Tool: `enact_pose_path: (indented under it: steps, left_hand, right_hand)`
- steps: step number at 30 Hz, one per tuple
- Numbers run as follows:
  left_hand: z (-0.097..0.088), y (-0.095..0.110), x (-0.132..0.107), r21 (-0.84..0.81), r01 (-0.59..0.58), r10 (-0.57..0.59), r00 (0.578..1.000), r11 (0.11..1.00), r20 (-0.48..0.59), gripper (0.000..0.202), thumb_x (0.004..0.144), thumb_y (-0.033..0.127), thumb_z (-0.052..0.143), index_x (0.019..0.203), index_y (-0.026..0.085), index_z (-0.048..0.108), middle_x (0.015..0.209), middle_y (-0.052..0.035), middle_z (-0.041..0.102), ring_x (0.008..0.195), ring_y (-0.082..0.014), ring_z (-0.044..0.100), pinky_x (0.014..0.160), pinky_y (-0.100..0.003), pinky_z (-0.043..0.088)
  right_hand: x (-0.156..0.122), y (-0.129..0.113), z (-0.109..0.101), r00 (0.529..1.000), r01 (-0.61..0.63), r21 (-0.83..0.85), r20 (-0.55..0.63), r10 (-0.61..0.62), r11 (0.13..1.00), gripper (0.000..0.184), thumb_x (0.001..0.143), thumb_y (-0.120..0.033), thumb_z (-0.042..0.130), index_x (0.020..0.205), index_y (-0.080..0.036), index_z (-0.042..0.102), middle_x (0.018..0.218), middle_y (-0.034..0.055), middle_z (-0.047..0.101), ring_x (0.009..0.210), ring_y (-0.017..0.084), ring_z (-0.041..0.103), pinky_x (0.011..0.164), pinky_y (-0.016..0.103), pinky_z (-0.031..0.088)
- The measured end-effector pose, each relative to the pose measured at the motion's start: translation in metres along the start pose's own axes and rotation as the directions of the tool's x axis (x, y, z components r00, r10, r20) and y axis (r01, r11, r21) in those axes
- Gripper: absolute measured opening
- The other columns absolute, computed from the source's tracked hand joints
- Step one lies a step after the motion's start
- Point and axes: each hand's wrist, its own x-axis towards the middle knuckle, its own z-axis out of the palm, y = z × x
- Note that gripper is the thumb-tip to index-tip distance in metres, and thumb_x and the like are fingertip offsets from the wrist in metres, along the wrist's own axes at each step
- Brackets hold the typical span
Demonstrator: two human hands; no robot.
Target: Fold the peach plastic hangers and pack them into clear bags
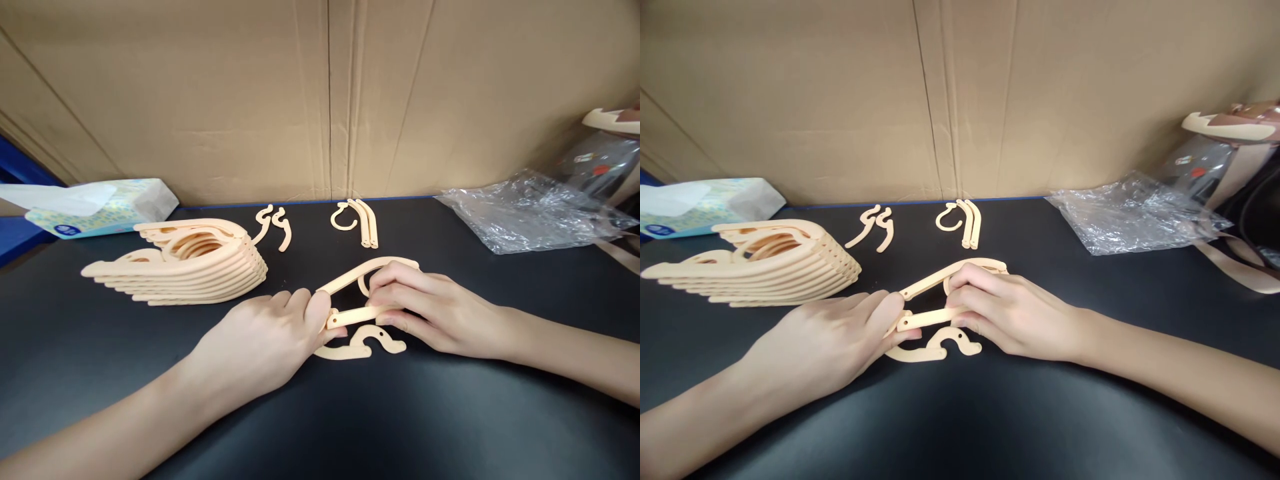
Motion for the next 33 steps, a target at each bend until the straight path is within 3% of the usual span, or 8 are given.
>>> enact_pose_path:
  steps: [15, 23, 33]
  left_hand:
    - [-0.0021, 0.0014, 0.002, 0.075, -0.033, 0.034, 0.999, 0.997, -0.003, 0.044, 0.108, 0.03, 0.029, 0.073, 0.017, 0.051, 0.054, 0.0016, 0.047, 0.04, -0.0165, 0.052, 0.04, -0.032, 0.029]
    - [0.0023, -0.0005, 0.0003, -0.042, -0.002, 0.0, 0.999, 0.999, -0.04, 0.034, 0.105, 0.022, 0.03, 0.079, 0.017, 0.051, 0.06, 0.0015, 0.051, 0.045, -0.0165, 0.056, 0.042, -0.031, 0.028]
    - [0.0044, -0.0034, -0.0016, -0.112, -0.019, 0.01, 0.997, 0.994, -0.077, 0.032, 0.106, 0.025, 0.035, 0.077, 0.019, 0.046, 0.06, 0.0033, 0.051, 0.046, -0.0141, 0.055, 0.044, -0.03, 0.027]
  right_hand:
    - [0.0004, 0.0002, -0.0008, 1.0, 0.011, -0.001, 0.017, -0.011, 1.0, 0.018, 0.104, -0.021, 0.044, 0.097, -0.016, 0.06, 0.103, 0.0077, 0.062, 0.085, 0.013, 0.06, 0.075, 0.024, 0.052]
    - [-0.0004, 0.0013, -0.0017, 0.999, -0.03, 0.059, 0.019, 0.029, 0.998, 0.016, 0.104, -0.022, 0.046, 0.098, -0.016, 0.059, 0.104, 0.0076, 0.061, 0.086, 0.013, 0.061, 0.076, 0.023, 0.052]
    - [-0.0012, 0.0029, -0.0016, 0.997, -0.059, 0.088, 0.058, 0.054, 0.994, 0.016, 0.104, -0.022, 0.045, 0.098, -0.016, 0.059, 0.103, 0.0068, 0.061, 0.088, 0.013, 0.061, 0.077, 0.025, 0.051]
